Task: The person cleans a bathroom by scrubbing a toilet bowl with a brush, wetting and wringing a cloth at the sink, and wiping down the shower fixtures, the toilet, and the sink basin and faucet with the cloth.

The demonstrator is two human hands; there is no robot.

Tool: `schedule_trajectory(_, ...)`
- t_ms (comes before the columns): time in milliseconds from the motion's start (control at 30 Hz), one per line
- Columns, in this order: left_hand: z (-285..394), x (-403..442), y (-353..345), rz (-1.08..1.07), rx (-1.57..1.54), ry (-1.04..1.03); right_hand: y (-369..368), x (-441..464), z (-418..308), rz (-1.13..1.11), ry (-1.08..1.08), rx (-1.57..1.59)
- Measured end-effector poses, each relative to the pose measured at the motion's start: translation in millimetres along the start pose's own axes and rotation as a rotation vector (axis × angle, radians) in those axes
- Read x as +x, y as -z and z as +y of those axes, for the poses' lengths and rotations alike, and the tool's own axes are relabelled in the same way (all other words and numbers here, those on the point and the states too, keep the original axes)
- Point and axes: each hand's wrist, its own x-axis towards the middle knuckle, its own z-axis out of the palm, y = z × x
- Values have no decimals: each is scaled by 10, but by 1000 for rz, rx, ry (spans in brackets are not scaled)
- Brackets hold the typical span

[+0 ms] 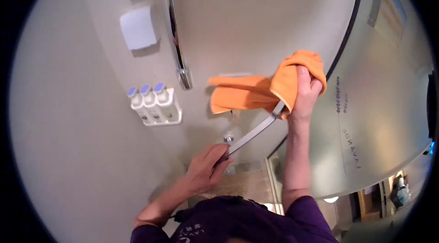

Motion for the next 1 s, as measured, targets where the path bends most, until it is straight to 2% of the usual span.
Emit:
schedule_trajectory(33,-32,-59,30,10,34,-19,-9,91,-29,-80,22,-12)
schedule_trajectory(67,-63,-95,65,43,-25,47,26,186,46,-188,28,-22)
schedule_trajectory(100,-81,-95,126,83,-77,108,-13,233,33,-194,62,30)
schedule_trajectory(167,8,-17,237,167,-62,86,-118,233,-31,-150,-158,253)
schedule_trajectory(200,-19,29,285,160,-106,144,-164,260,-110,-158,-240,336)
schedule_trajectory(233,-17,71,343,151,-158,202,-267,243,-212,-178,-215,368)
schedule_trajectory(267,8,154,433,79,-487,353,-382,195,-321,-61,-305,475)
schedule_trajectory(300,38,236,494,98,-469,329,-437,157,-388,54,-397,580)
schedule_trajectory(333,68,325,541,92,-566,306,-404,112,-336,37,-376,604)
schedule_trajectory(400,147,489,646,120,-642,193,-352,7,-13,-268,-102,783)
schedule_trajectory(433,223,610,775,126,-625,171,-433,46,154,-307,54,739)
schedule_trajectory(500,395,832,1098,213,-678,151,-747,29,-188,-237,223,457)
schedule_trajectory(533,478,950,1248,275,-689,56,-824,-54,-345,-184,157,427)
schedule_trajectory(633,731,1335,1795,446,-681,-122,-1100,108,-453,-249,268,341)
schedule_trajectory(667,769,1436,1965,480,-658,-156,-1195,176,-523,-308,354,201)
schedule_trajectory(700,780,1510,2115,516,-638,-179,-1322,260,-461,-355,367,-66)
schedule_trajectory(767,771,1609,2358,531,-669,-235,-1675,519,-257,-410,701,-391)
schedule_trajectory(867,768,1563,2589,506,-698,-231,-2241,935,-307,-387,1085,-481)
schedule_trajectory(933,813,1550,2702,474,-706,-297,-2642,1211,-128,-353,1242,-632)
schedule_trajectory(967,805,1546,2759,485,-708,-265,-2772,1278,-34,-377,1217,-627)
schedule_trajectory(1000,777,1542,2805,476,-675,-280,-2875,1316,81,-438,1190,-792)
